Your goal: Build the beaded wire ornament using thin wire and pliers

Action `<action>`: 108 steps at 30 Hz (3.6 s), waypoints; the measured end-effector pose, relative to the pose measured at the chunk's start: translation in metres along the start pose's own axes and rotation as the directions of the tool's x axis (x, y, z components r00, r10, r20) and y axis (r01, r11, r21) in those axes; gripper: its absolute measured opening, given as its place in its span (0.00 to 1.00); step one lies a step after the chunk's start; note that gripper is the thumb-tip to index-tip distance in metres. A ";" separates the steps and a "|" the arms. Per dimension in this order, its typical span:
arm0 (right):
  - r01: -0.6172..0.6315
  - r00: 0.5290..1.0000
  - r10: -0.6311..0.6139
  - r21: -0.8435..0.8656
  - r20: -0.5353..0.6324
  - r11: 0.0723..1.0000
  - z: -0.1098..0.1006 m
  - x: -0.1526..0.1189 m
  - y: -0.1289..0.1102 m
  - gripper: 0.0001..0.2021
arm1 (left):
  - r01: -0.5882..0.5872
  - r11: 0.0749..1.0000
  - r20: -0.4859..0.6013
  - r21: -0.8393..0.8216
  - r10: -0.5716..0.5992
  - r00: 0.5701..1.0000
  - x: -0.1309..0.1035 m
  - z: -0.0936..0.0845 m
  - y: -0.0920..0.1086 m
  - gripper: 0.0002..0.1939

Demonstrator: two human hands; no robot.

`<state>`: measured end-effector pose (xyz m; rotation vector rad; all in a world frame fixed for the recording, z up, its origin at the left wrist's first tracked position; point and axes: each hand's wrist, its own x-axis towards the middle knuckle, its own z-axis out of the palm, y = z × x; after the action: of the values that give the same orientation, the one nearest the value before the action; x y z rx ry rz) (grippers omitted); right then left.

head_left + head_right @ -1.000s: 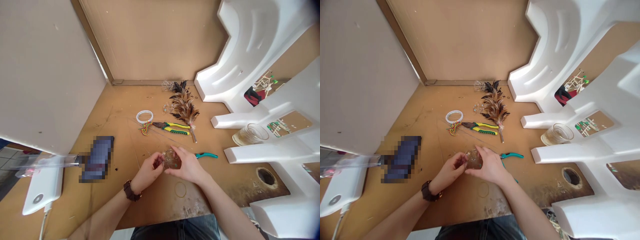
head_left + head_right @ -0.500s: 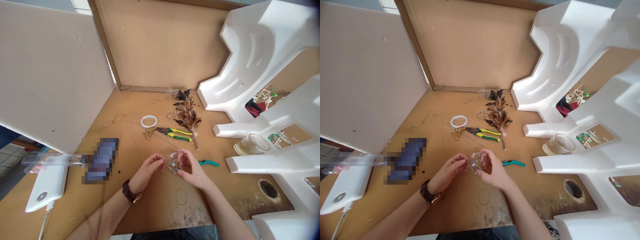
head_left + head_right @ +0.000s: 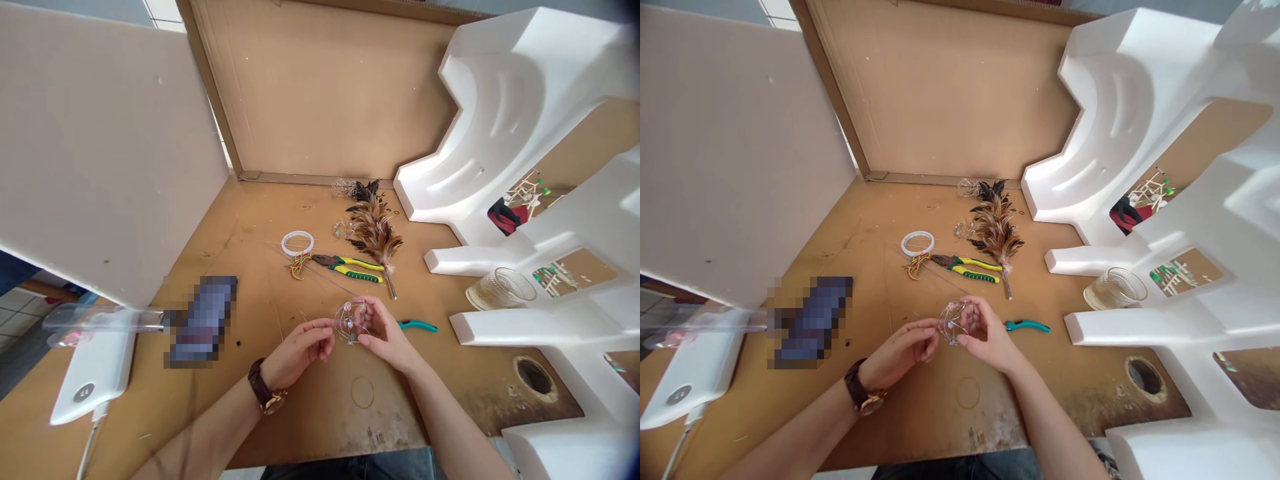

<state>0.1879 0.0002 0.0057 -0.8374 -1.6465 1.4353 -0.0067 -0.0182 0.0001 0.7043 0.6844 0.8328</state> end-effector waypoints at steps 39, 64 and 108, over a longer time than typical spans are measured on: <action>-0.129 0.988 0.101 0.271 0.116 0.954 0.013 -0.003 0.003 0.23 | -0.164 0.913 -0.023 0.374 0.186 0.982 0.000 -0.004 0.004 0.15; -0.223 0.968 0.162 0.361 0.192 0.905 0.006 0.000 -0.003 0.18 | 0.129 0.883 0.258 0.452 -0.268 0.928 -0.011 -0.002 0.015 0.14; 0.004 1.000 -0.005 -0.201 -0.004 0.980 0.002 -0.003 -0.004 0.13 | -0.116 0.962 -0.102 0.249 0.145 0.984 -0.003 0.000 0.005 0.21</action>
<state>0.1880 -0.0038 0.0090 -0.9480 -1.8105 1.2770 -0.0102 -0.0178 0.0046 0.9334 0.8643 0.9278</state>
